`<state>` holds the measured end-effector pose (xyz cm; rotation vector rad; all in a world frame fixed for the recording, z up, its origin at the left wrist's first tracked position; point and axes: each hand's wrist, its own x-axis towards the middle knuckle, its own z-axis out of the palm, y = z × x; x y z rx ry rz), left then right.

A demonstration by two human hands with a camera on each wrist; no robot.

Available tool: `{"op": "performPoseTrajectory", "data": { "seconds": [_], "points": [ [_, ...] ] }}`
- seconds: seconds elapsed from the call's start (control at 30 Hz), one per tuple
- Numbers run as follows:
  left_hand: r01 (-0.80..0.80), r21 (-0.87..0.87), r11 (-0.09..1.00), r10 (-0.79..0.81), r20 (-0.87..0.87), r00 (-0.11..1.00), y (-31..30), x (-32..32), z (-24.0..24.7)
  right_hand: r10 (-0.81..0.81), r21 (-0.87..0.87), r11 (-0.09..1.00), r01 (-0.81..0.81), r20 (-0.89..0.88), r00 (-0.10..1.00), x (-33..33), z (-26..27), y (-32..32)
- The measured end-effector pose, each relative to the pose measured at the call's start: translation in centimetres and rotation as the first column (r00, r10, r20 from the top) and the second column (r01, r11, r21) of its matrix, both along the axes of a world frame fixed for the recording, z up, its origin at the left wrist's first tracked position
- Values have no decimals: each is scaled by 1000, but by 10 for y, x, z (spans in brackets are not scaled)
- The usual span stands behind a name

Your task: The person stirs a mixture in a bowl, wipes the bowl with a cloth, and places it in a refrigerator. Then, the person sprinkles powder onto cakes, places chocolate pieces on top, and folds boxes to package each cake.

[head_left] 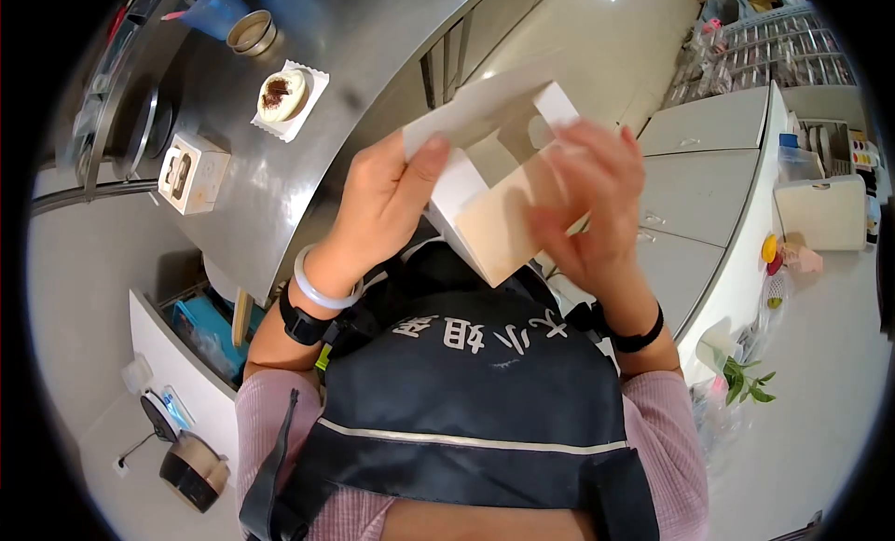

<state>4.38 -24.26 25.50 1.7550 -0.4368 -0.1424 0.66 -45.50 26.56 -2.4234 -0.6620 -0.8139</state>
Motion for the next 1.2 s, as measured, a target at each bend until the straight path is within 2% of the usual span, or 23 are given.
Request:
{"op": "performPoseTrajectory", "data": {
  "seconds": [0.03, 0.1, 0.13, 0.2, 0.27, 0.37, 0.43, 0.53, 0.63, 0.8, 0.93, 1.0, 1.17, 1.2],
  "points": [
    [45, 20, 999, -45, 17, 999, 0, 0, 3, -1, 2, 1000, 1, -5, 1000, -2, 1, 3],
    [61, 37, 997, -63, 41, 997, -3, -3, 6, 151, -3, 988, -156, -230, 962, -5, 2, 10],
    [68, 54, 996, -72, 68, 995, -4, -3, 7, 148, -7, 988, -154, -231, 962, -4, 5, 9],
    [81, 60, 995, -88, 120, 989, -5, -5, 13, 178, 104, 983, -150, -364, 914, -2, 12, 7],
    [88, 68, 994, -99, 176, 979, -7, -5, 20, 204, 158, 975, -156, -358, 911, -2, 18, 5],
    [83, 59, 995, -98, 322, 942, -12, 1, 27, 245, 217, 961, -169, -392, 887, -2, 33, 4],
    [176, 45, 983, -169, 577, 799, -16, 9, 29, 266, 225, 957, -183, -435, 860, -2, 36, 5],
    [209, 110, 972, -234, 564, 792, -18, 10, 27, 271, 265, 949, -172, -402, 875, -2, 33, 7],
    [189, 111, 976, -219, 502, 837, -17, 6, 21, 289, 300, 942, -152, -491, 821, -1, 29, 6],
    [221, 131, 966, -257, 493, 831, -17, 6, 15, 328, 402, 912, -80, -597, 732, -3, 25, 4],
    [239, 146, 960, -280, 486, 828, -18, 6, 15, 316, 380, 922, -67, -644, 697, -3, 26, 3],
    [240, 152, 959, -284, 484, 828, -19, 7, 15, 308, 374, 927, -35, -705, 639, -2, 26, 2],
    [222, 185, 957, -284, 463, 839, -20, 6, 15, 303, 375, 927, -31, -696, 650, 1, 21, 4],
    [185, 135, 973, -228, 489, 842, -22, 7, 12, 307, 388, 922, -20, -696, 649, 1, 19, 4]
  ]
}}
